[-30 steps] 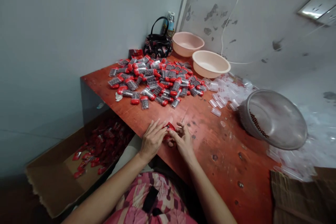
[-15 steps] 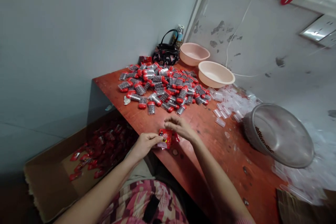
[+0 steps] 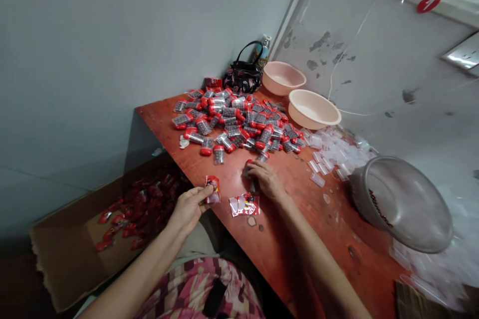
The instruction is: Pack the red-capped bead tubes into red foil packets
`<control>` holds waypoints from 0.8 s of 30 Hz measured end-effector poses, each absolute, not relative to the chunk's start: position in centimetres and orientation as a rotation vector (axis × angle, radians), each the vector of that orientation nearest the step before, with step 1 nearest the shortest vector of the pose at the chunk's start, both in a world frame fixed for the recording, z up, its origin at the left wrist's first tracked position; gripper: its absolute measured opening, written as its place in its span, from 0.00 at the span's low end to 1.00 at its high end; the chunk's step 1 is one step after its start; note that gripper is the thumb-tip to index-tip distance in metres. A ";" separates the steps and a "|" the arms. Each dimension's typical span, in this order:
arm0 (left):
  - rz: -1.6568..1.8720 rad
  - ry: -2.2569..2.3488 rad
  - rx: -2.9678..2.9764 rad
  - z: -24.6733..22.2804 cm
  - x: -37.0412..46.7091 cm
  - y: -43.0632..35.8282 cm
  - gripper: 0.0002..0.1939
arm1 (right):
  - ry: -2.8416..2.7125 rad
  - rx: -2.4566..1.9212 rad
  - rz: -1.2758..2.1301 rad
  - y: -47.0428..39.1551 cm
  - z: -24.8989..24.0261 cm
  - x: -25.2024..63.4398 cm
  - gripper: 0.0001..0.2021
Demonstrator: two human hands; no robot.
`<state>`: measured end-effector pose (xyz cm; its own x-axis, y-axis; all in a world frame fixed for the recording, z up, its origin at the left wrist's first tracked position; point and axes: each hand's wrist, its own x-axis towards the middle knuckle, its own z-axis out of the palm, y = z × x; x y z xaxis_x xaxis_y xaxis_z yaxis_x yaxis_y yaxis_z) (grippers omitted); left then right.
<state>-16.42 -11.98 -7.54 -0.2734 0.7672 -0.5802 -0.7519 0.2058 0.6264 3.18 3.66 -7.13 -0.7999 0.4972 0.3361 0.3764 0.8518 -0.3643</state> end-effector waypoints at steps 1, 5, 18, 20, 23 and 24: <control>1.479 1.108 -0.017 -7.6 -16.4 -11.8 0.06 | -2.523 -0.719 0.399 3.0 -7.5 4.0 0.15; 1.559 1.023 -0.164 -7.8 -15.8 -11.1 0.05 | -2.241 -1.291 0.368 0.6 -7.5 4.7 0.14; 1.688 0.938 -0.339 -7.2 -15.8 -11.1 0.02 | -2.324 -1.557 0.541 -0.5 -5.3 -0.8 0.15; 1.704 0.918 -0.357 -7.1 -15.8 -11.1 0.02 | -2.121 -1.362 0.904 -2.5 -5.3 -0.3 0.11; 1.733 0.872 -0.357 -7.1 -15.5 -10.9 0.03 | -1.744 -1.192 1.436 -6.5 -5.1 -0.1 0.11; 1.740 0.857 -0.351 -7.0 -15.3 -10.8 0.03 | -1.658 -1.169 1.527 -7.8 -5.0 -0.3 0.10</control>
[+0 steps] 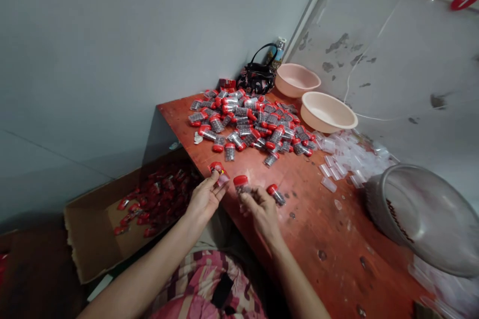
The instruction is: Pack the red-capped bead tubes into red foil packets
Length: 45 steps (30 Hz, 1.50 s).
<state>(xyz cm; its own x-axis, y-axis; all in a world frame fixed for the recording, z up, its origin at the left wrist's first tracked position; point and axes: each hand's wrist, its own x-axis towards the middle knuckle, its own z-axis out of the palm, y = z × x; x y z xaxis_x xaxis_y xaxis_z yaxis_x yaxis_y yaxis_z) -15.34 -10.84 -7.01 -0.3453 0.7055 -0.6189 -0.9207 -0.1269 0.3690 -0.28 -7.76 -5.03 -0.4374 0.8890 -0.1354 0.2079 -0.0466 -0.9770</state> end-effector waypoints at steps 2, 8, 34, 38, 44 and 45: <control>1.745 0.819 -0.323 -6.8 -14.8 -10.7 0.04 | -1.576 -1.166 1.567 -9.7 -5.1 -0.7 0.09; 1.766 0.780 -0.180 -5.9 -13.7 -10.7 0.02 | -1.553 -1.186 1.509 -10.9 -6.0 -1.5 0.09; 1.439 0.902 0.311 -5.2 -13.6 -11.3 0.10 | -1.434 -1.098 1.628 -10.0 -6.3 -0.7 0.09; 1.458 1.036 0.390 -5.2 -13.7 -11.1 0.09 | -1.444 -1.130 1.565 -9.9 -6.2 -0.8 0.09; 1.509 1.045 0.337 -5.2 -13.7 -11.1 0.08 | -1.649 -1.155 1.349 -10.1 -6.1 -0.8 0.09; 1.496 1.031 0.334 -5.1 -13.7 -11.1 0.08 | -1.592 -1.132 1.447 -10.1 -6.3 -0.8 0.08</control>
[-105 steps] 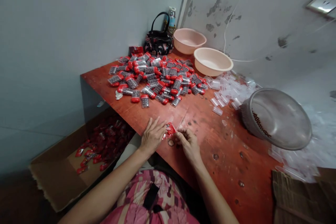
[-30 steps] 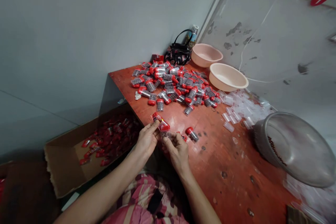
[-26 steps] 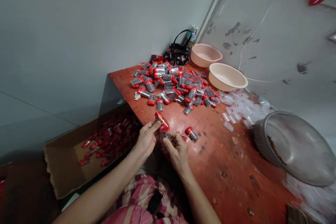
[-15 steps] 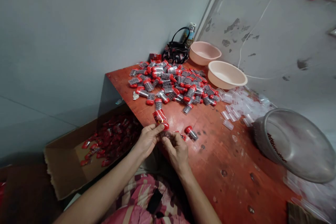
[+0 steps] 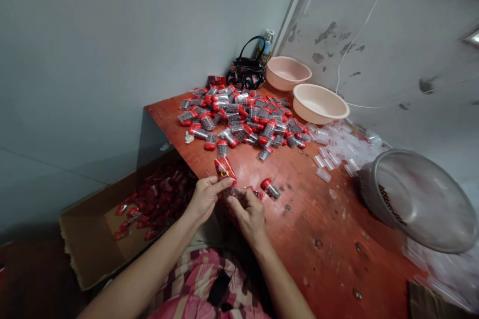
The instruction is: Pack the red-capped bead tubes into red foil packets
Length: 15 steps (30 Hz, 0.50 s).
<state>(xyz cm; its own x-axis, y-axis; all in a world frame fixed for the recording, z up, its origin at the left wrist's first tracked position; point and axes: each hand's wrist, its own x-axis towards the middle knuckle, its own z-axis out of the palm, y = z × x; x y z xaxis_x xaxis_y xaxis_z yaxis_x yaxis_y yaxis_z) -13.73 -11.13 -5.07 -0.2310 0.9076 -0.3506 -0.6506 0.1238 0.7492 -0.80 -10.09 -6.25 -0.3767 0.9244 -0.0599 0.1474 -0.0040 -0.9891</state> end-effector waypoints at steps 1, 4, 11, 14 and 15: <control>1.473 1.017 0.340 -5.0 -13.8 -11.2 0.08 | -1.516 -1.103 1.555 -10.0 -6.4 -0.8 0.08; 1.361 0.963 0.398 -5.0 -14.1 -11.3 0.09 | -1.304 -1.024 1.778 -10.0 -6.7 -0.9 0.09; 1.492 1.182 0.469 -5.8 -13.1 -11.8 0.08 | -1.449 -1.135 1.361 -10.5 -6.5 -0.8 0.08; 1.509 1.101 0.414 -5.4 -12.6 -12.0 0.08 | -1.258 -1.088 1.626 -10.3 -6.8 -0.9 0.09; 1.489 1.042 0.397 -5.3 -12.6 -12.1 0.09 | -1.171 -1.060 1.725 -10.2 -6.9 -1.0 0.09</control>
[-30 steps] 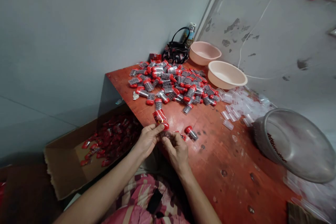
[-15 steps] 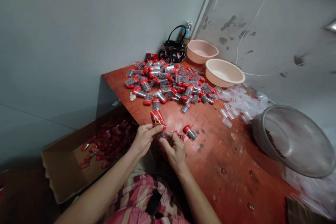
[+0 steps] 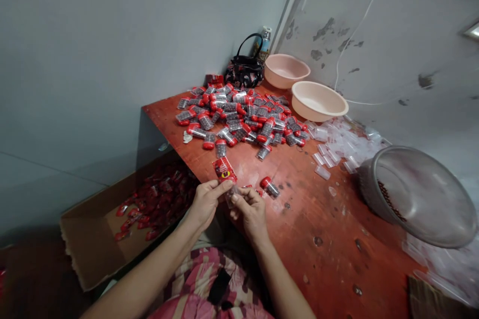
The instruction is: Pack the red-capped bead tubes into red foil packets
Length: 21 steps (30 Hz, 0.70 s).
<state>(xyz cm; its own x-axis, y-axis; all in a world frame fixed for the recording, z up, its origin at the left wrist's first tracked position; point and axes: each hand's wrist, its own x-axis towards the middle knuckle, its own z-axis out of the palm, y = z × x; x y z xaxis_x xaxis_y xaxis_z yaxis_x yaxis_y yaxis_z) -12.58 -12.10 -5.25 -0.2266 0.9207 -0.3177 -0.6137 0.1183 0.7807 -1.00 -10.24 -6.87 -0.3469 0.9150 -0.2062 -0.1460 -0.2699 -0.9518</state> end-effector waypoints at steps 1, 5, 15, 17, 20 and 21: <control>1.455 0.981 0.387 -5.1 -12.6 -12.1 0.09 | -1.100 -1.034 1.794 -10.2 -6.9 -1.0 0.10; 1.357 0.903 0.400 -5.1 -12.9 -12.3 0.10 | -1.107 -1.053 1.717 -10.5 -6.9 -1.0 0.10; 1.466 0.871 0.307 -5.3 -12.4 -12.6 0.11 | -1.115 -1.064 1.730 -10.7 -6.9 -0.9 0.10; 1.476 0.893 0.279 -5.4 -12.4 -12.5 0.10 | -1.178 -1.088 1.641 -11.0 -7.0 -0.8 0.09; 1.488 1.001 0.282 -5.7 -12.2 -12.6 0.09 | -1.227 -1.114 1.546 -11.3 -7.1 -0.8 0.09; 1.477 1.029 0.297 -5.8 -12.1 -12.7 0.09 | -1.198 -1.114 1.565 -11.3 -7.2 -0.9 0.09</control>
